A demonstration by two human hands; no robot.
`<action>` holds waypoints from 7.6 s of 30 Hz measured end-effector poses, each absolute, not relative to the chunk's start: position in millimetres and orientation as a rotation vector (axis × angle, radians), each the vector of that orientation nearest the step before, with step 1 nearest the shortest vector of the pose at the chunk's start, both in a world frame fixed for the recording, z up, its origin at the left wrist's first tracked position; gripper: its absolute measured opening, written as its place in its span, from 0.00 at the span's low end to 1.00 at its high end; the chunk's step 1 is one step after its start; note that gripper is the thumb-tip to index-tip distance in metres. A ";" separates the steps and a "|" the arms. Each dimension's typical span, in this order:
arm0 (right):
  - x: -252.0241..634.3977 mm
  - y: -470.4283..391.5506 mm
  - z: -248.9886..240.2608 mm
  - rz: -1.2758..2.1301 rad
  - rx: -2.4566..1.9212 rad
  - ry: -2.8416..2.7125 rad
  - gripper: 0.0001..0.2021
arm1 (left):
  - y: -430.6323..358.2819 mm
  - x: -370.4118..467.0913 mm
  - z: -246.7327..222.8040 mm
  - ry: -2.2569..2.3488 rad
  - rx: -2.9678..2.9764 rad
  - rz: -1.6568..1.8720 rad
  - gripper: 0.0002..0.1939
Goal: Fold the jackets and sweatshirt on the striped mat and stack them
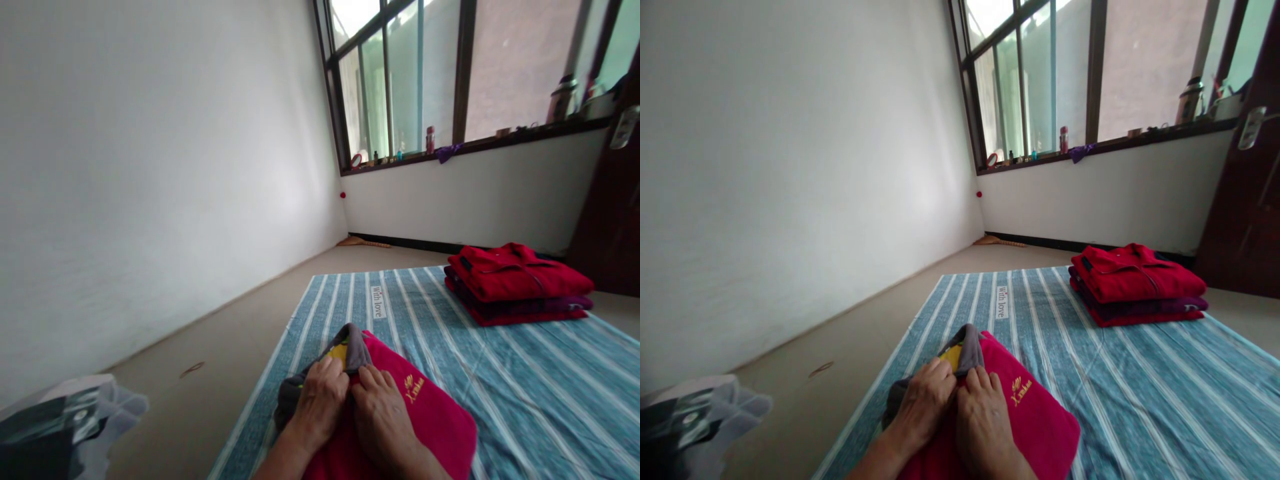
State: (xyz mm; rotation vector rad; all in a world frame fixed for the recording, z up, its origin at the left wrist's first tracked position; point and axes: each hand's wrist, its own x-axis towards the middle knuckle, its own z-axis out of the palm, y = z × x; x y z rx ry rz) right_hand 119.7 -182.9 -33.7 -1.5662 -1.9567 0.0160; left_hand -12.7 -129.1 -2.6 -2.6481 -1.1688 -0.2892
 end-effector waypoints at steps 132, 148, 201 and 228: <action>162.3 -198.5 -68.1 -0.589 -0.802 -1.731 0.14 | -156.6 4.4 -38.0 -1.415 -2.474 -1.076 0.09; 160.8 -199.1 -64.9 -0.576 -0.801 -1.708 0.15 | -155.6 3.7 -37.7 -1.378 -2.479 -1.093 0.09; 161.7 -199.4 -67.9 -0.593 -0.824 -1.734 0.11 | -155.6 4.2 -37.0 -1.384 -2.482 -1.115 0.09; 162.7 -198.5 -71.9 -0.614 -0.813 -1.745 0.09 | -155.1 3.8 -38.1 -1.358 -2.472 -1.101 0.10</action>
